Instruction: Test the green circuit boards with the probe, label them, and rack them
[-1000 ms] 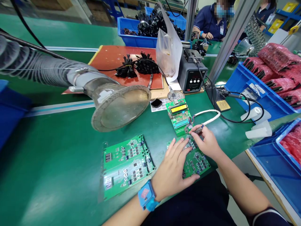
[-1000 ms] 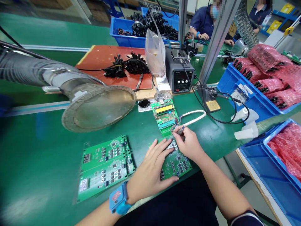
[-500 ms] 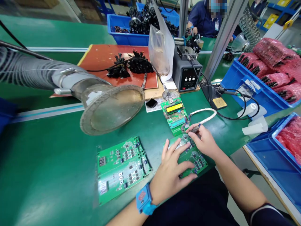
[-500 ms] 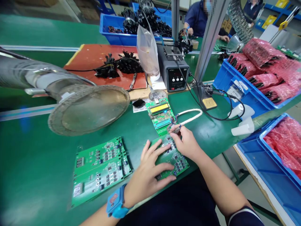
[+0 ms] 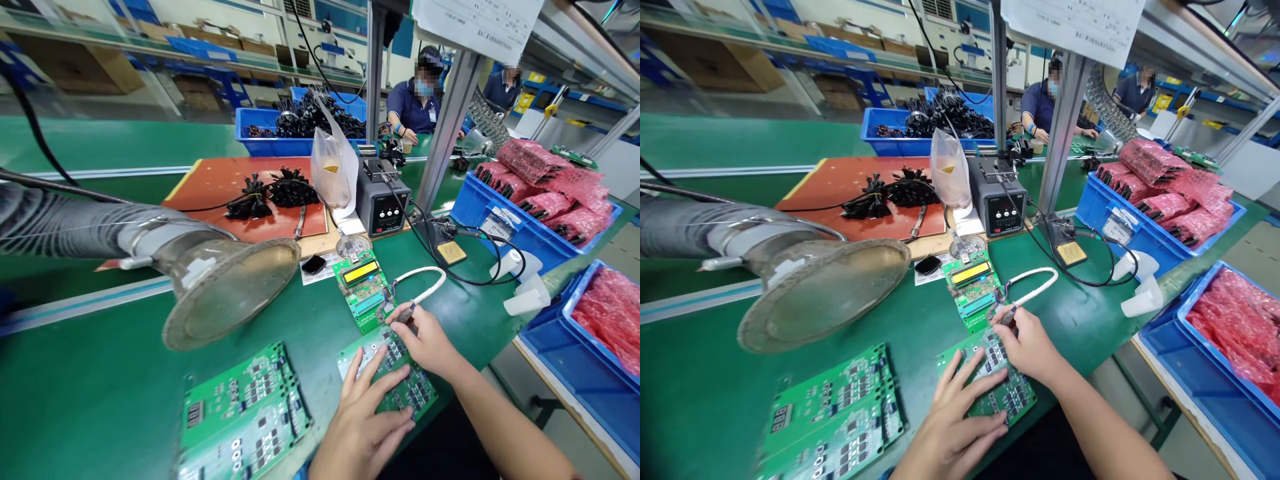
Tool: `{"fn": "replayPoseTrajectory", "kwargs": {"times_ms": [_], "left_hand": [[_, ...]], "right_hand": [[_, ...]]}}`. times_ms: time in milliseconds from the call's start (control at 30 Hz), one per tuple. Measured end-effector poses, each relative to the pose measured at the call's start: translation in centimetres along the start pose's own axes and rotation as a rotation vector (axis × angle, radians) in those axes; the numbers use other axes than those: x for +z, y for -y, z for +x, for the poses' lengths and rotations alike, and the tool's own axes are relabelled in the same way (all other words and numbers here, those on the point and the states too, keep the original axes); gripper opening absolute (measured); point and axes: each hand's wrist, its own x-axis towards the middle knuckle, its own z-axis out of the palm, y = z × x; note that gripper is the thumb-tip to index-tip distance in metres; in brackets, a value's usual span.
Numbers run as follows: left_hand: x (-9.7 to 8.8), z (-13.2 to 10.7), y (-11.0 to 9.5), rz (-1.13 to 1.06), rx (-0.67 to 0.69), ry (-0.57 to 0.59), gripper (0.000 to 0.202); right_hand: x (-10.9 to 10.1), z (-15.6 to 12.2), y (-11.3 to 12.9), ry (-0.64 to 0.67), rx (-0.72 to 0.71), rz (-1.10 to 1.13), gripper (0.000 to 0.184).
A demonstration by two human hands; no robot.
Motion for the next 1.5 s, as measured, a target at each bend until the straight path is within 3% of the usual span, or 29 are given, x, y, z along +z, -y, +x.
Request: {"fn": "replayPoseTrajectory", "kwargs": {"times_ms": [533,933,1233,1367,1500], "left_hand": [[-1.1,0.8,-0.2,-0.001,-0.008,0.090,0.016],[-0.9,0.6,-0.5,-0.103,-0.100,0.006,0.013],[-0.9,0.7,-0.6,-0.140,-0.143,0.072,0.014],[-1.0,0.6,-0.6,-0.177,-0.135,0.104,0.019],[-0.8,0.6,-0.5,-0.185,-0.141,0.113,0.019]], "right_hand": [[0.0,-0.1,-0.3,0.004,-0.002,0.003,0.010],[-0.2,-0.3,-0.5,0.002,-0.010,-0.022,0.008],[-0.3,-0.3,-1.1,-0.013,-0.005,0.003,0.009],[-0.7,-0.5,-0.4,-0.024,0.016,0.058,0.010],[-2.2,-2.5,1.0,-0.054,0.057,0.144,0.017]]}}
